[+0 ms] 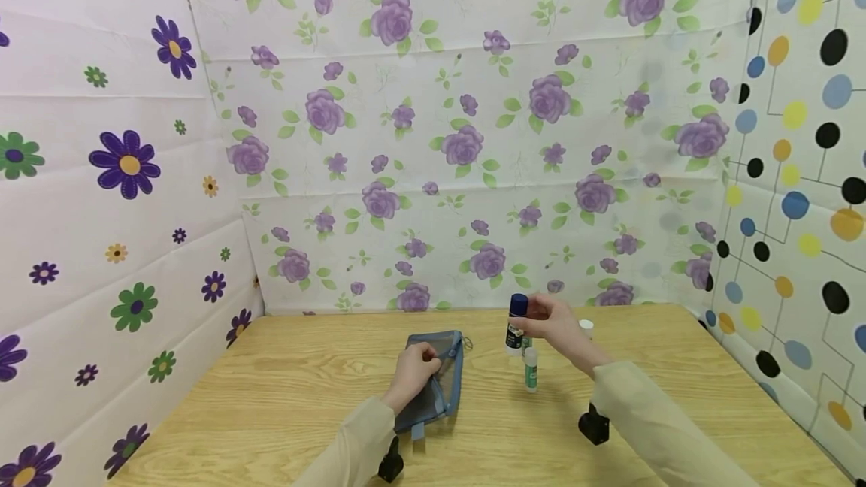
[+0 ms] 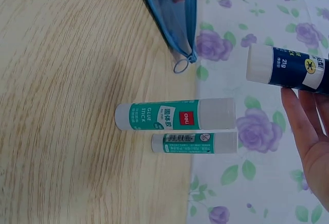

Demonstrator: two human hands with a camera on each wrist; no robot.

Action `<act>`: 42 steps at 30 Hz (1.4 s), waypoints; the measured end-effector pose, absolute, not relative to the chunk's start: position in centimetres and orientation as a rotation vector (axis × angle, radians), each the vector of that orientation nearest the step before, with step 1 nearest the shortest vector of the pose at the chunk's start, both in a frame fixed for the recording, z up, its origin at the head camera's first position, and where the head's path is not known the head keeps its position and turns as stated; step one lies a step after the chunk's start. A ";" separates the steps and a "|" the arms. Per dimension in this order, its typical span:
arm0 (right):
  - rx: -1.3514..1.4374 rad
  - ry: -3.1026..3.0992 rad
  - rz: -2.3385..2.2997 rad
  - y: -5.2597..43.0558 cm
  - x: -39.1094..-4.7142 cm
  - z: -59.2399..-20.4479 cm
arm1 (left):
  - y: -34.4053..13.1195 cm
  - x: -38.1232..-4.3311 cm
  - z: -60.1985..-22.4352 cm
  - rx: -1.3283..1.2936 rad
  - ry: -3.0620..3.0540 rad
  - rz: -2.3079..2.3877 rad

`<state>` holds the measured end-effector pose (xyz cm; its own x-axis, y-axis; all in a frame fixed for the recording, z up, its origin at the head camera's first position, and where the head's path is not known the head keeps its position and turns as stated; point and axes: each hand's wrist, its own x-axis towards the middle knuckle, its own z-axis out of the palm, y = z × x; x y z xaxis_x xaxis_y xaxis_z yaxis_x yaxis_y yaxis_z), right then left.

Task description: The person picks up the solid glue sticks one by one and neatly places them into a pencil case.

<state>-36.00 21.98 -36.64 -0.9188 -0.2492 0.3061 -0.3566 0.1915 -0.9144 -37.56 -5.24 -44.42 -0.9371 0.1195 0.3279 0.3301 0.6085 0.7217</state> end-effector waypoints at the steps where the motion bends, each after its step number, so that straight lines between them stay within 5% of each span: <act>1: 0.601 -2.350 1.849 21.9 -36.0 -36.6 | -5.3 -37.6 -44.4 -0.369 -2.592 -1.237; 42: 0.566 -2.318 1.958 14.6 -36.3 -37.7 | -5.1 -37.6 -44.4 -0.358 -2.548 -1.265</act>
<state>-36.25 14.61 -37.66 -0.9312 -0.2404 0.2738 -0.3102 0.1284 -0.9420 -37.56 -5.12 -44.38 -0.9319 0.0983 0.3491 0.3375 0.5875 0.7355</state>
